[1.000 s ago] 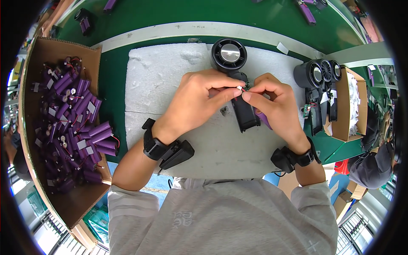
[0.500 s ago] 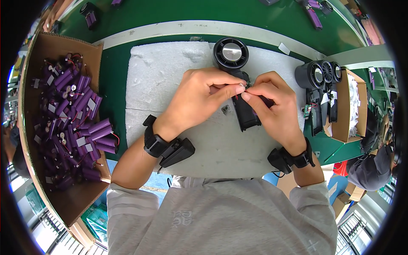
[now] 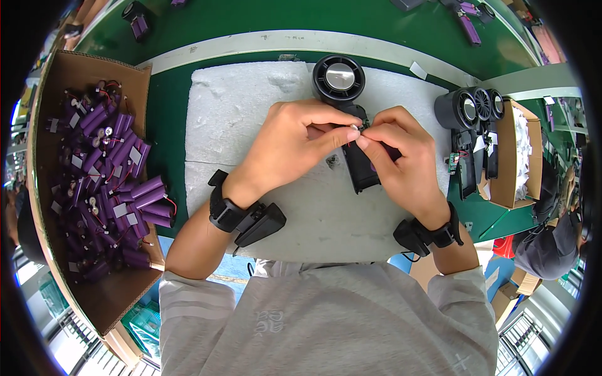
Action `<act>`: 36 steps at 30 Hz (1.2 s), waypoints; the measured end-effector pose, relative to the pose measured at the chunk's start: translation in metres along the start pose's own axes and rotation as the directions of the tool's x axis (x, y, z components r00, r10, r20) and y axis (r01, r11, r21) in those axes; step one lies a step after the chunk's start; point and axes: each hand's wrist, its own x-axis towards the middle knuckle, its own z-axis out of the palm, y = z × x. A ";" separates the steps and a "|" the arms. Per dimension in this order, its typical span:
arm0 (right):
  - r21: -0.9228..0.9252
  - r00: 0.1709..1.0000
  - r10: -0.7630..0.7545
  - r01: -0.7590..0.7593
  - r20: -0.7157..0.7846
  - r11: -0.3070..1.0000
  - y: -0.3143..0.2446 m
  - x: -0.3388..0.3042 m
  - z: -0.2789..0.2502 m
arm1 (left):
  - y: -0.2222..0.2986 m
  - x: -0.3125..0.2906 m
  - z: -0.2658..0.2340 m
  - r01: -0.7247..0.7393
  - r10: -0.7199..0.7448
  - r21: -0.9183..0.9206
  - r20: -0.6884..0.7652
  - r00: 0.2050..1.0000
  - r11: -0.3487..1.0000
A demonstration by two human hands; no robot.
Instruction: The person connects a battery pack to a circuit board inside a handheld fan housing and fits the batteries into the casing. After checking the connection, they set the assembled fan on the workbench and repeat the process with another unit.
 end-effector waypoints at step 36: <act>-0.077 0.999 -0.016 0.013 -0.041 0.997 -0.002 -0.006 0.007 | 0.002 0.001 -0.008 0.056 -0.057 0.016 0.097 0.994 0.998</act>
